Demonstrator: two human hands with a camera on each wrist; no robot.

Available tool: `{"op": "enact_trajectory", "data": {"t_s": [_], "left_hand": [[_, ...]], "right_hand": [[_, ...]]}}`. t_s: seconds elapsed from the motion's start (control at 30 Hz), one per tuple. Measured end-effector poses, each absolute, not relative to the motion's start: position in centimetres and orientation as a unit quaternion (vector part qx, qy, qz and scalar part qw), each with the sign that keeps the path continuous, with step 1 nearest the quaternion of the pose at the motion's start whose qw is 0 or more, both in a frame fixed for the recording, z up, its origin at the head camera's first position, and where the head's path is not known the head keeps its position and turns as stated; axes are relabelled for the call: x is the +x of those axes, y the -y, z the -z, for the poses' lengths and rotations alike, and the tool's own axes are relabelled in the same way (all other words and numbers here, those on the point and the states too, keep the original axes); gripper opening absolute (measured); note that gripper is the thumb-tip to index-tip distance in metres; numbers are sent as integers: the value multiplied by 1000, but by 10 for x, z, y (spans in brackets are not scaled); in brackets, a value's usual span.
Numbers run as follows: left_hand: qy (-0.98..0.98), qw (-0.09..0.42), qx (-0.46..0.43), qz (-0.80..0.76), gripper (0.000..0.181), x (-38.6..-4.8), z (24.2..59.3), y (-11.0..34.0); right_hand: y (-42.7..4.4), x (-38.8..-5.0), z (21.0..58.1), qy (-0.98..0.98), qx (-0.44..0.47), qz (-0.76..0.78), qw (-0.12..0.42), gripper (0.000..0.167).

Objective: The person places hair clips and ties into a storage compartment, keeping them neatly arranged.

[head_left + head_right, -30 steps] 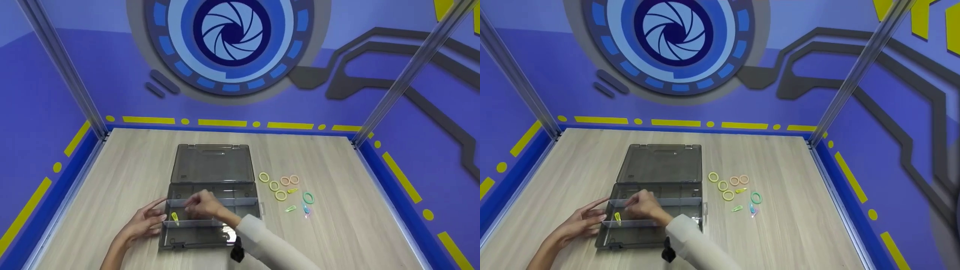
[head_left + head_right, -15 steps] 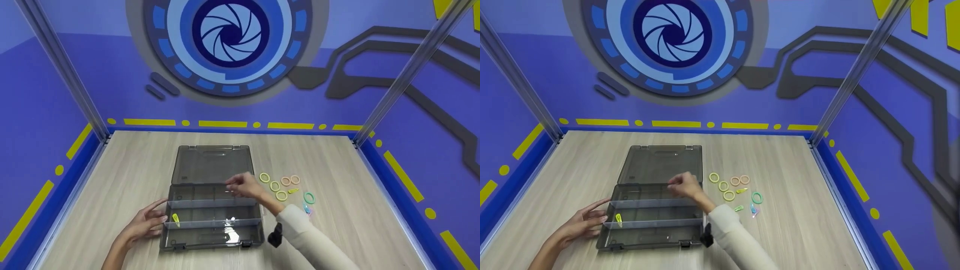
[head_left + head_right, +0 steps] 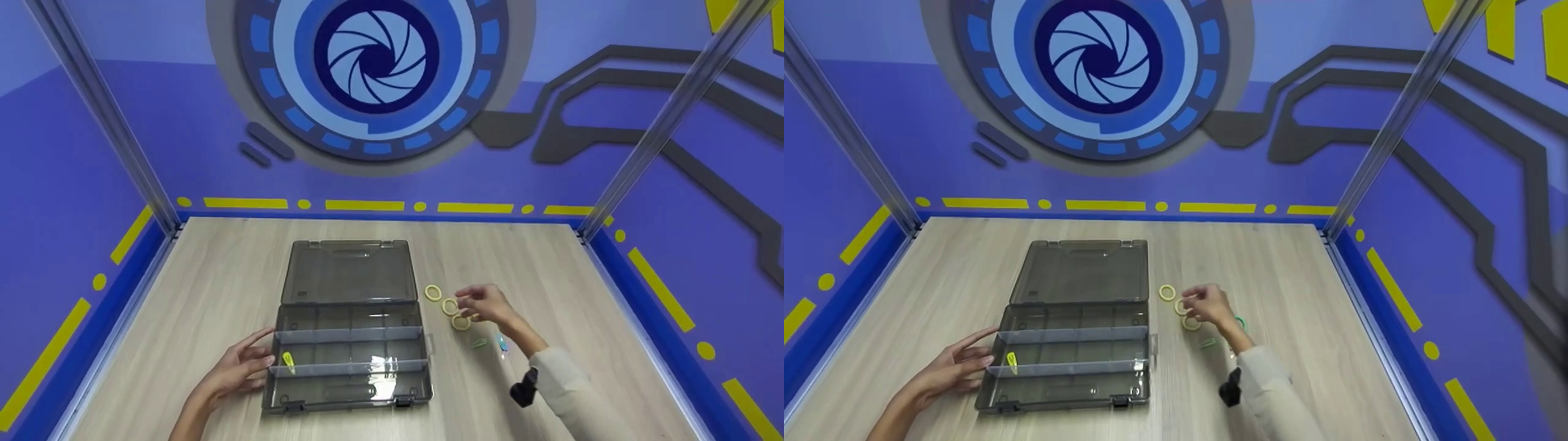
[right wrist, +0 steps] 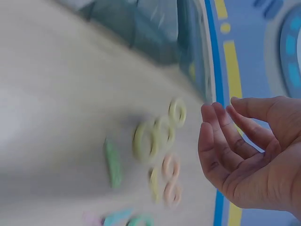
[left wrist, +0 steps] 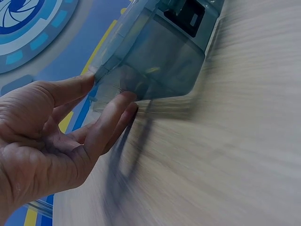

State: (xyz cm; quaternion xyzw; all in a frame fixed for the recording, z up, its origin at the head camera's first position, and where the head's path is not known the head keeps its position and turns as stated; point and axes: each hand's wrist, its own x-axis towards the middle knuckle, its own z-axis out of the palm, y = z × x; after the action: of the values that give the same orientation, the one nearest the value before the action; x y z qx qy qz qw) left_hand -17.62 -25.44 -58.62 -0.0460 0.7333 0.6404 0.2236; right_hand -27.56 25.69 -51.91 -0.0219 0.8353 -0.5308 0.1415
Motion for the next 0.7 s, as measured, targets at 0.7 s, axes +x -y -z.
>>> {"op": "enact_trajectory", "data": {"t_s": [0.7], "left_hand": [[-747, 214, -87, -624, 75, -176, 587, 251]], "right_hand": [[-343, -242, 569, -904, 16, 418, 89, 24]]}}
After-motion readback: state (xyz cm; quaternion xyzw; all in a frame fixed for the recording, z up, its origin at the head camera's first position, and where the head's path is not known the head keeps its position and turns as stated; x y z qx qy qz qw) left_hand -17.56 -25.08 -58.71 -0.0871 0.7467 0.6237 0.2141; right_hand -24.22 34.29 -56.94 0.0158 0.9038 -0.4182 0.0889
